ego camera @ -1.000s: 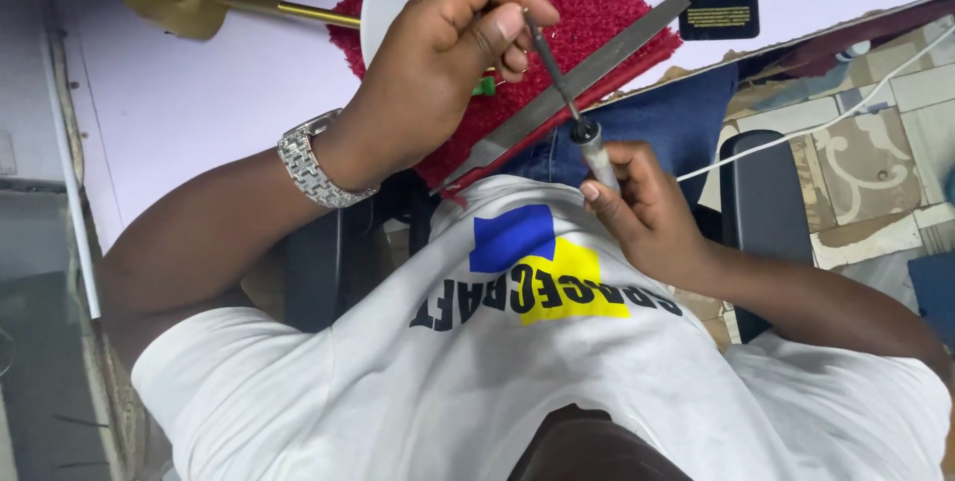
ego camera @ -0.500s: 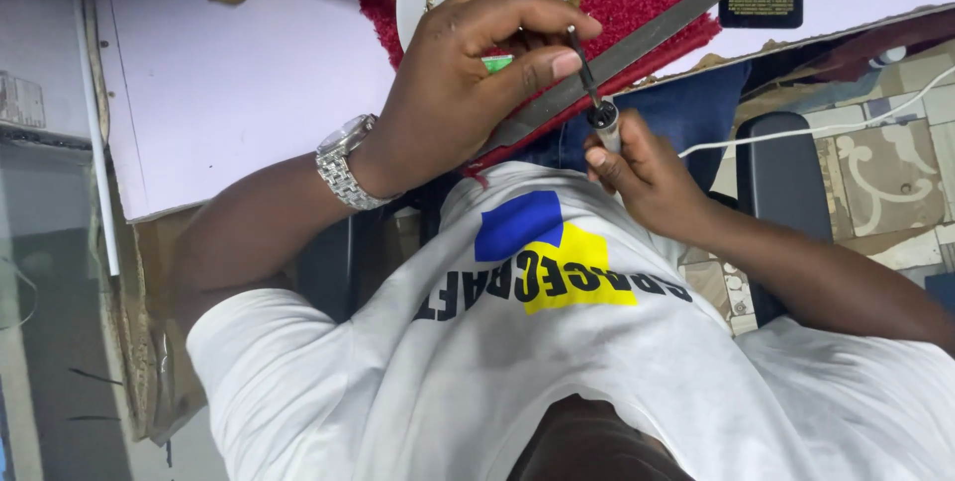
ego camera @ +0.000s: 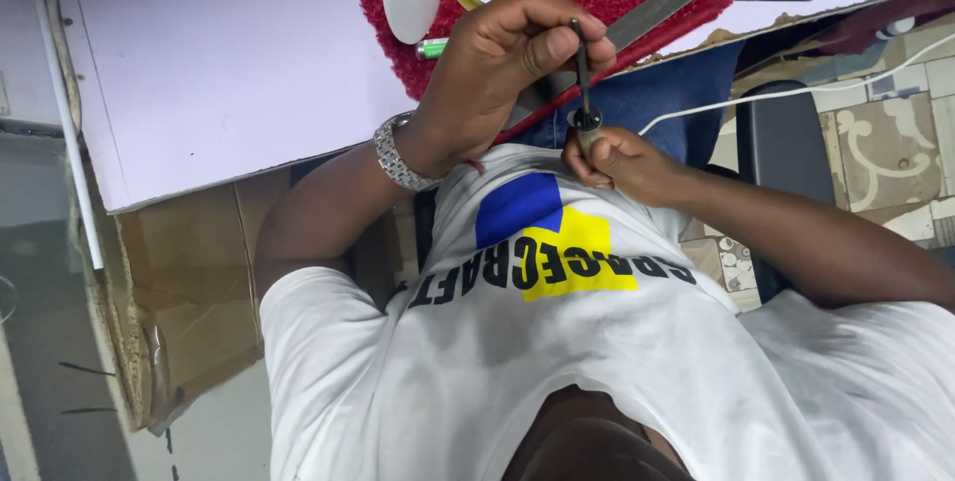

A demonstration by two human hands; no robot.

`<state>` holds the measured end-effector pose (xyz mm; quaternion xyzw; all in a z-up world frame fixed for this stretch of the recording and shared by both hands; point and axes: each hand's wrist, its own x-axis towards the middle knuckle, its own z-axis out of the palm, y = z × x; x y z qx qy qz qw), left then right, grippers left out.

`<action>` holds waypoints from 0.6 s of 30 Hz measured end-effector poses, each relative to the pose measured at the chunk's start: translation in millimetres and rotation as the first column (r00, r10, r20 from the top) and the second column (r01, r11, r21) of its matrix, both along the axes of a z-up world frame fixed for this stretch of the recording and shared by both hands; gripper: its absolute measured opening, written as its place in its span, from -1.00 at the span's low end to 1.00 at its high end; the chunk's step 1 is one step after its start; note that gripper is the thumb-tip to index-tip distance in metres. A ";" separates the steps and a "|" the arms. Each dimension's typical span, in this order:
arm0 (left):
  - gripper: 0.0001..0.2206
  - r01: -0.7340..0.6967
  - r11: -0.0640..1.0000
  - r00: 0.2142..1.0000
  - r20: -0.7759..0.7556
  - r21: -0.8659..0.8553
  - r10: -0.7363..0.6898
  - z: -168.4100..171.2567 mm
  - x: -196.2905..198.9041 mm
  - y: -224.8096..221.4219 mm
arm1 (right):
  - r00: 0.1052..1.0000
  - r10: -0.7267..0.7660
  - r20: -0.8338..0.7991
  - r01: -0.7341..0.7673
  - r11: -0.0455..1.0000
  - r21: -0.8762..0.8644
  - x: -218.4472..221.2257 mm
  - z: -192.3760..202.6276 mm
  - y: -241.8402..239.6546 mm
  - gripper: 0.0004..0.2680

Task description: Soldering wires to a circular LED circuit board using a soldering iron and solder wire at a repair bench.

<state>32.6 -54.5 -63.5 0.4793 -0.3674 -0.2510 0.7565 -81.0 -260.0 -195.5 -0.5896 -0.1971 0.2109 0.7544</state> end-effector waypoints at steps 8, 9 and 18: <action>-0.75 -0.033 0.998 0.999 0.017 0.054 0.032 -3.0 2.1 -0.1 | 0.896 -0.394 0.205 0.443 0.826 -0.349 2.7 6.9 2.4 -0.77; -0.75 -0.033 0.998 0.999 0.014 0.057 0.033 -3.9 2.1 0.0 | 0.897 -0.394 0.201 0.442 0.827 -0.349 2.3 7.8 2.0 -0.77; -0.68 -0.565 0.820 0.715 0.551 0.092 0.431 31.0 21.5 67.9 | 0.730 -0.374 0.573 0.658 0.611 -0.440 -11.0 46.6 -30.4 -0.68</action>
